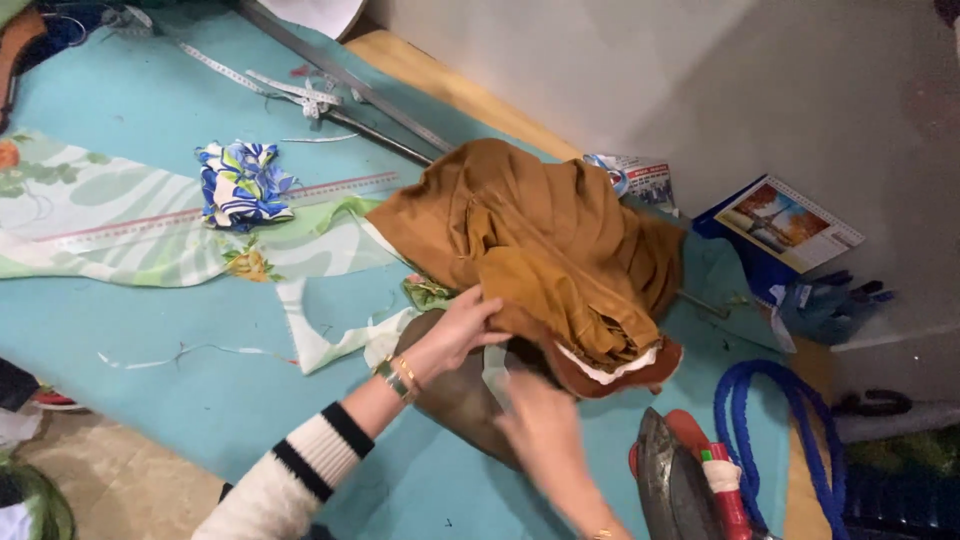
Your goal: Ironing and folding a brown garment while managing floral fabric pieces on a tailoring table.
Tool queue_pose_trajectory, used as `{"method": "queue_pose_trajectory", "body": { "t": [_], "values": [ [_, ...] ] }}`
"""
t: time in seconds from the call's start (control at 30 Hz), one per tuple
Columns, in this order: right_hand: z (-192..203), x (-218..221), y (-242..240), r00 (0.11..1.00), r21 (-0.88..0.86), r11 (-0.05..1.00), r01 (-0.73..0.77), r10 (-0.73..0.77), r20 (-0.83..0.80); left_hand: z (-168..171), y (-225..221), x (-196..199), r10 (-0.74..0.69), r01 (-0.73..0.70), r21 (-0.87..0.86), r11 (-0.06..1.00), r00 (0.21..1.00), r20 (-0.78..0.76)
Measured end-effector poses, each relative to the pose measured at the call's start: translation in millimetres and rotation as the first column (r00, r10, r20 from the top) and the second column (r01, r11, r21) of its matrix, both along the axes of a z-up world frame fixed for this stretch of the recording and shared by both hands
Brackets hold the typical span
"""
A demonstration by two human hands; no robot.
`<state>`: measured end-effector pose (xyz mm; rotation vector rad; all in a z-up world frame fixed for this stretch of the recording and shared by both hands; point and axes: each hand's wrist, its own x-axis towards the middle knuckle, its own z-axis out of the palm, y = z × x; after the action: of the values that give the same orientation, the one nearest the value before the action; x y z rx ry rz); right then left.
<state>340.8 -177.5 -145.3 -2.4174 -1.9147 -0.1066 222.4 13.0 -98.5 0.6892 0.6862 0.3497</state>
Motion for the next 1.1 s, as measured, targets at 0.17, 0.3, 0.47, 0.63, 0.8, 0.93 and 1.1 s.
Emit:
{"method": "queue_pose_trajectory", "body": {
  "t": [0.17,0.3,0.47,0.63,0.8,0.93,1.1],
  "values": [
    [-13.8,-3.0,59.3,0.812,-0.079,0.869,-0.488,0.418,-0.407,13.7,25.2,22.4,-0.032,0.034,0.068,0.997,0.999,-0.02],
    [100.5,12.0,121.2,0.822,-0.423,0.889,-0.174,-0.105,-0.56,-13.0,35.3,30.0,0.084,-0.092,0.053,0.994,0.988,0.133],
    [131.9,14.6,140.3,0.84,-0.473,0.877,-0.082,-0.195,-0.506,44.5,29.7,-4.2,0.169,-0.174,0.001,0.985,0.957,0.234],
    [70.0,52.4,90.1,0.668,-0.394,0.919,0.01,-0.299,-0.681,-8.2,10.4,-18.5,0.176,-0.164,-0.096,0.982,0.976,0.126],
    [-57.9,115.4,9.5,-0.441,0.088,0.898,0.431,0.295,-0.848,-97.8,-8.7,-9.8,0.145,-0.143,-0.075,0.987,0.989,0.012],
    [-107.7,138.4,4.7,-0.509,-0.211,0.61,0.764,0.368,-0.778,-140.4,-17.3,-2.3,0.144,0.09,0.587,0.804,0.93,-0.339],
    [-105.4,125.4,-2.3,-0.126,-0.021,0.43,0.903,0.216,-0.968,-79.3,-51.8,-27.4,0.239,0.192,0.804,0.563,0.893,-0.381]
  ]
}}
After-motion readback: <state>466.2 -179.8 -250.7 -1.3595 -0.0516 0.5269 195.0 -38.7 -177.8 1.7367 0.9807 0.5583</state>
